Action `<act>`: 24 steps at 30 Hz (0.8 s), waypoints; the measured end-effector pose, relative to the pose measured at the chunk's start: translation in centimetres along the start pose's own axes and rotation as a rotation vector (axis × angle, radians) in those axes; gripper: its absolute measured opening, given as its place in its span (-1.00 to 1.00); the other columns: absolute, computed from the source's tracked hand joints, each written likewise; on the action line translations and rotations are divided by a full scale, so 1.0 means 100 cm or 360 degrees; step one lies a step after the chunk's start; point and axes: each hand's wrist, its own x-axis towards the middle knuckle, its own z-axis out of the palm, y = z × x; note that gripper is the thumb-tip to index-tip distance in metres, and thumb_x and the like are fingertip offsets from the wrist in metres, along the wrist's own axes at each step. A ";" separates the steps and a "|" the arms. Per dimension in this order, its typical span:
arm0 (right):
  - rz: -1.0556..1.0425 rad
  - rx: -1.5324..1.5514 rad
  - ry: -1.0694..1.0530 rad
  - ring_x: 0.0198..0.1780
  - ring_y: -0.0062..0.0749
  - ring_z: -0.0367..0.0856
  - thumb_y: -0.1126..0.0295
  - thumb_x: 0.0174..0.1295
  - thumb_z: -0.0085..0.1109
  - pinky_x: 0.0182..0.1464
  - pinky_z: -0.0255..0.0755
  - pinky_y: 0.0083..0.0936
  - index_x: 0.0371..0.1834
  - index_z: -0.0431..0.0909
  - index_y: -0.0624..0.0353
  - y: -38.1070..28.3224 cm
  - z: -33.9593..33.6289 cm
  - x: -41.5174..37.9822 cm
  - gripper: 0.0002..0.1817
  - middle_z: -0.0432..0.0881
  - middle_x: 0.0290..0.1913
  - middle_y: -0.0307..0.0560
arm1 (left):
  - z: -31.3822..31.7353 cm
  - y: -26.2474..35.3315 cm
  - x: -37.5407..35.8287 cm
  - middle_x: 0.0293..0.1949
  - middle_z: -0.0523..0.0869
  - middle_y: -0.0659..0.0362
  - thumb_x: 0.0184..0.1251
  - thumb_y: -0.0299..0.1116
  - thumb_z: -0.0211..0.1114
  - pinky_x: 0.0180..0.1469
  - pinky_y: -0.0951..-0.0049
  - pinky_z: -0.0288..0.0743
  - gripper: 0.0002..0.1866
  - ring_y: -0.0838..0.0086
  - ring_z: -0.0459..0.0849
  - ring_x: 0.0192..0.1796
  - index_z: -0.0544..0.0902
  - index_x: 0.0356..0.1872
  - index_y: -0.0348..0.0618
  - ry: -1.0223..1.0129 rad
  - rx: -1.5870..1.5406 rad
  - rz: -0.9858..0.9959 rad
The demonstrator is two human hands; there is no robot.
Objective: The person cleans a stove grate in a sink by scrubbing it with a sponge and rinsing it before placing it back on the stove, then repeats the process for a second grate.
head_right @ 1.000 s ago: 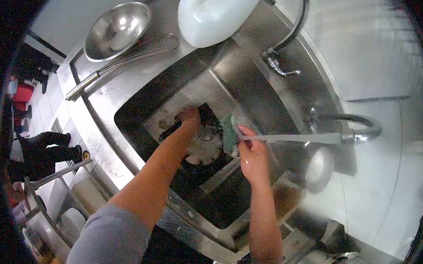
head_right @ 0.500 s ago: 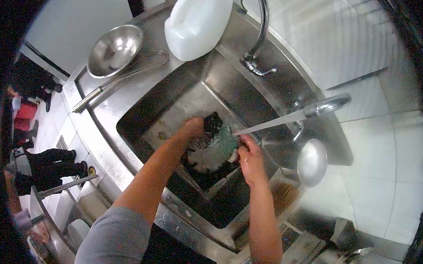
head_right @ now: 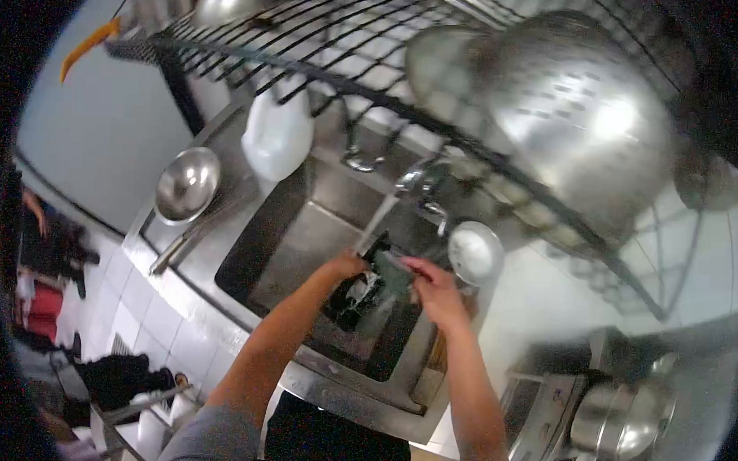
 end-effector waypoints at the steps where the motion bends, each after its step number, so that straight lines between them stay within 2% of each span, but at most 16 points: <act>1: -0.0225 -0.0185 0.0224 0.11 -0.39 0.58 0.56 0.27 -0.06 0.16 0.39 -0.53 0.18 0.56 0.12 0.021 -0.021 -0.004 -0.58 0.65 0.09 -0.06 | 0.003 0.015 -0.002 -0.03 0.68 -0.23 0.29 -0.02 0.31 -0.17 0.09 0.52 -0.47 0.11 0.68 -0.18 0.65 -0.08 -0.42 -0.0034 0.0034 0.0035; 3: -0.0282 0.0029 0.0595 0.09 -0.39 0.59 0.51 0.31 -0.04 0.13 0.41 -0.54 0.18 0.56 0.12 0.046 -0.059 -0.009 -0.61 0.66 0.05 -0.01 | -0.008 0.064 -0.028 -0.29 0.68 -0.14 0.34 0.00 0.29 -0.45 0.13 0.47 -0.48 0.21 0.64 -0.44 0.64 -0.17 -0.41 0.0132 -0.0507 -0.0525; 4: -0.0188 -0.0020 0.0684 0.07 -0.37 0.60 0.50 0.33 -0.04 0.12 0.42 -0.51 0.18 0.57 0.13 0.049 -0.075 -0.010 -0.62 0.66 0.02 0.01 | -0.003 0.070 -0.030 -0.29 0.68 -0.14 0.34 0.00 0.29 -0.45 0.13 0.47 -0.48 0.21 0.64 -0.44 0.64 -0.17 -0.41 0.0122 -0.0483 -0.0508; 6: -0.0107 -0.0209 0.0805 -0.05 -0.22 0.62 0.47 0.34 -0.01 0.07 0.44 -0.37 0.12 0.59 0.16 0.062 -0.102 -0.003 -0.67 0.65 -0.09 0.08 | 0.003 0.072 -0.034 -0.56 0.54 0.07 0.36 0.08 0.26 -0.62 0.23 0.35 -0.48 0.34 0.48 -0.65 0.62 -0.36 -0.31 0.0488 -0.1009 -0.0654; 7: -0.0104 -0.0192 0.0822 -0.05 -0.22 0.62 0.47 0.34 -0.01 0.07 0.44 -0.37 0.12 0.59 0.16 0.072 -0.112 -0.002 -0.67 0.65 -0.09 0.08 | 0.001 0.071 -0.032 -0.56 0.54 0.07 0.36 0.08 0.26 -0.62 0.23 0.35 -0.48 0.34 0.48 -0.65 0.62 -0.36 -0.31 0.0480 -0.0987 -0.0653; 9: -0.0099 -0.0987 0.0664 -0.08 -0.32 0.64 0.54 0.28 0.03 0.01 0.46 -0.49 0.01 0.62 0.25 0.085 -0.120 0.005 -0.72 0.64 0.02 0.04 | -0.002 0.053 -0.025 -0.64 0.40 0.18 0.35 0.13 0.25 -0.64 0.25 0.32 -0.46 0.38 0.38 -0.68 0.54 -0.46 -0.25 0.0494 -0.1183 -0.0640; 10: -0.0069 -0.1375 0.0803 -0.09 -0.25 0.66 0.45 0.28 0.10 -0.03 0.50 -0.46 -0.05 0.63 0.24 0.109 -0.119 0.013 -0.77 0.63 0.00 0.15 | -0.006 0.044 -0.022 -0.64 0.42 0.17 0.36 0.12 0.24 -0.64 0.23 0.33 -0.46 0.41 0.40 -0.66 0.52 -0.47 -0.25 0.0470 -0.1214 -0.0697; 11: -0.0075 -0.1346 0.0795 -0.09 -0.25 0.66 0.45 0.28 0.10 -0.03 0.50 -0.46 -0.05 0.63 0.24 0.100 -0.113 0.011 -0.77 0.63 0.00 0.15 | -0.009 0.048 -0.026 -0.64 0.42 0.17 0.36 0.12 0.24 -0.64 0.23 0.33 -0.46 0.41 0.40 -0.66 0.52 -0.47 -0.25 0.0486 -0.1193 -0.0716; 13: -0.0063 -0.0506 0.0833 -0.06 -0.28 0.68 0.44 0.32 0.05 0.02 0.53 -0.41 -0.04 0.62 0.24 0.055 -0.085 -0.003 -0.77 0.65 0.01 0.07 | -0.013 0.060 -0.033 -0.62 0.45 0.17 0.40 0.10 0.21 -0.62 0.22 0.34 -0.48 0.38 0.45 -0.64 0.59 -0.44 -0.26 0.0846 -0.1227 -0.0834; 14: -0.0059 -0.0474 0.0844 -0.06 -0.28 0.68 0.44 0.32 0.05 0.02 0.53 -0.41 -0.04 0.62 0.24 0.043 -0.072 -0.003 -0.77 0.65 0.01 0.07 | -0.016 0.053 -0.029 -0.62 0.45 0.17 0.40 0.10 0.21 -0.62 0.22 0.34 -0.48 0.38 0.45 -0.64 0.59 -0.44 -0.26 0.0846 -0.1193 -0.0839; 17: 0.0104 0.1061 -0.0485 0.03 -0.24 0.67 0.34 0.48 -0.08 0.13 0.54 -0.30 0.14 0.52 0.27 0.012 -0.025 0.003 -0.68 0.65 0.05 0.01 | -0.015 0.017 -0.013 -0.59 0.54 0.14 0.42 0.10 0.16 -0.59 0.23 0.37 -0.47 0.35 0.51 -0.61 0.65 -0.37 -0.27 0.0907 -0.1244 -0.0896; 19: 0.0070 0.1239 -0.0582 0.05 -0.19 0.66 0.27 0.49 -0.08 0.17 0.52 -0.27 0.18 0.48 0.31 0.006 0.006 0.027 -0.62 0.63 0.07 0.06 | -0.023 0.013 -0.005 -0.52 0.62 0.11 0.42 0.09 0.14 -0.53 0.27 0.42 -0.47 0.36 0.57 -0.56 0.68 -0.31 -0.28 0.1050 -0.1790 -0.0702; 20: 0.0064 0.1415 -0.0671 0.08 -0.14 0.64 0.19 0.50 -0.08 0.21 0.50 -0.25 0.22 0.45 0.34 0.007 0.025 0.040 -0.56 0.61 0.09 0.11 | -0.025 -0.022 -0.007 -0.47 0.67 0.10 0.43 0.07 0.13 -0.49 0.32 0.46 -0.49 0.39 0.63 -0.50 0.68 -0.31 -0.26 0.0942 -0.0721 -0.0364; 21: 0.0066 0.1423 -0.0675 0.08 -0.14 0.64 0.19 0.50 -0.08 0.21 0.50 -0.25 0.22 0.45 0.34 0.007 0.042 0.056 -0.56 0.61 0.09 0.11 | -0.029 -0.020 -0.016 -0.47 0.67 0.10 0.43 0.07 0.13 -0.49 0.32 0.46 -0.49 0.39 0.63 -0.50 0.68 -0.31 -0.26 0.0942 -0.0715 -0.0372; 23: 0.0116 0.1841 -0.0367 0.13 -0.07 0.61 0.11 0.49 -0.10 0.29 0.44 -0.20 0.29 0.38 0.39 0.004 0.067 0.091 -0.46 0.57 0.15 0.15 | -0.029 0.000 -0.028 -0.37 0.72 0.10 0.43 0.08 0.12 -0.40 0.28 0.51 -0.49 0.35 0.69 -0.40 0.68 -0.21 -0.26 0.0939 -0.0907 0.0191; 24: 0.0149 0.1976 -0.0261 -0.02 -0.10 0.64 0.09 0.48 -0.09 0.11 0.50 -0.26 0.11 0.51 0.33 -0.002 0.076 0.100 -0.52 0.63 0.01 0.09 | -0.014 0.002 -0.018 -0.18 0.73 0.10 0.42 0.06 0.14 -0.15 0.34 0.57 -0.50 0.32 0.72 -0.12 0.62 0.01 -0.23 0.0959 -0.1638 -0.0072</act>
